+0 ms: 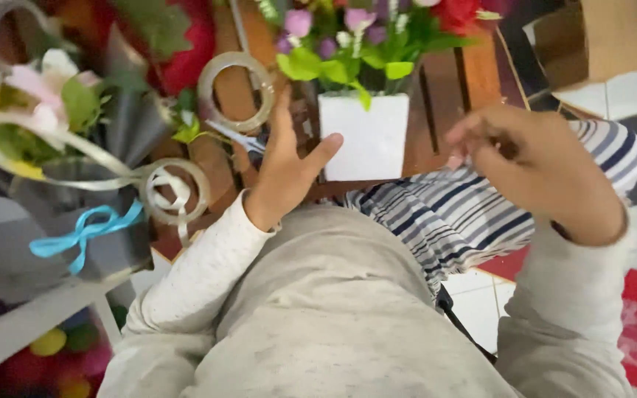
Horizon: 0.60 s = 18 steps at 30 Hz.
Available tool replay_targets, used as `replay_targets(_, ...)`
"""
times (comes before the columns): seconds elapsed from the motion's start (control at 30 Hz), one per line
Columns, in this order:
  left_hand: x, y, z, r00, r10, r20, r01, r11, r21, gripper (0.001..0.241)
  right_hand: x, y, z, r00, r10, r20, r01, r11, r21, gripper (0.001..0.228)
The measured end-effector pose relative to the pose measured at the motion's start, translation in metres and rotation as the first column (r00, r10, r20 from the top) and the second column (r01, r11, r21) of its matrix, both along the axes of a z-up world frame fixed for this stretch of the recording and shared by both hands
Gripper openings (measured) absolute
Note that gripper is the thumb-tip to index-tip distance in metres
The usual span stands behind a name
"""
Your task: Assembling and wrapping a small floral arrangement using decorative paper, tape, and scissors.
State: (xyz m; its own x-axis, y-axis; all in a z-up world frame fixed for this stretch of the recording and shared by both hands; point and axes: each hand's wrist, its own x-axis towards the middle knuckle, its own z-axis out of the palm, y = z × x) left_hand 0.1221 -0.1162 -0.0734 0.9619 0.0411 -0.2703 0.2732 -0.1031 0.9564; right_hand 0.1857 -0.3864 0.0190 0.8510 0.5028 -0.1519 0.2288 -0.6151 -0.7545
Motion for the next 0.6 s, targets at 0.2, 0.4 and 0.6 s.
replay_targets(0.2,0.005,-0.009,-0.024,0.982,-0.004,0.19,0.0,1.0,0.02,0.07,0.023,0.007,-0.045,0.929,-0.052,-0.367,-0.006,0.988,-0.155,0.066)
replay_targets(0.4,0.014,-0.013,-0.022,0.985,0.012,-0.172,-0.007,0.999,0.032,0.116,0.017,0.021,-0.108,0.979,-0.009,-0.204,-0.034,0.978,-0.207,0.071)
replay_targets(0.6,0.015,0.001,-0.053,0.99,0.03,-0.14,-0.05,0.988,-0.145,0.092,0.01,0.03,-0.109,0.994,-0.096,-0.047,0.094,0.995,-0.036,0.066)
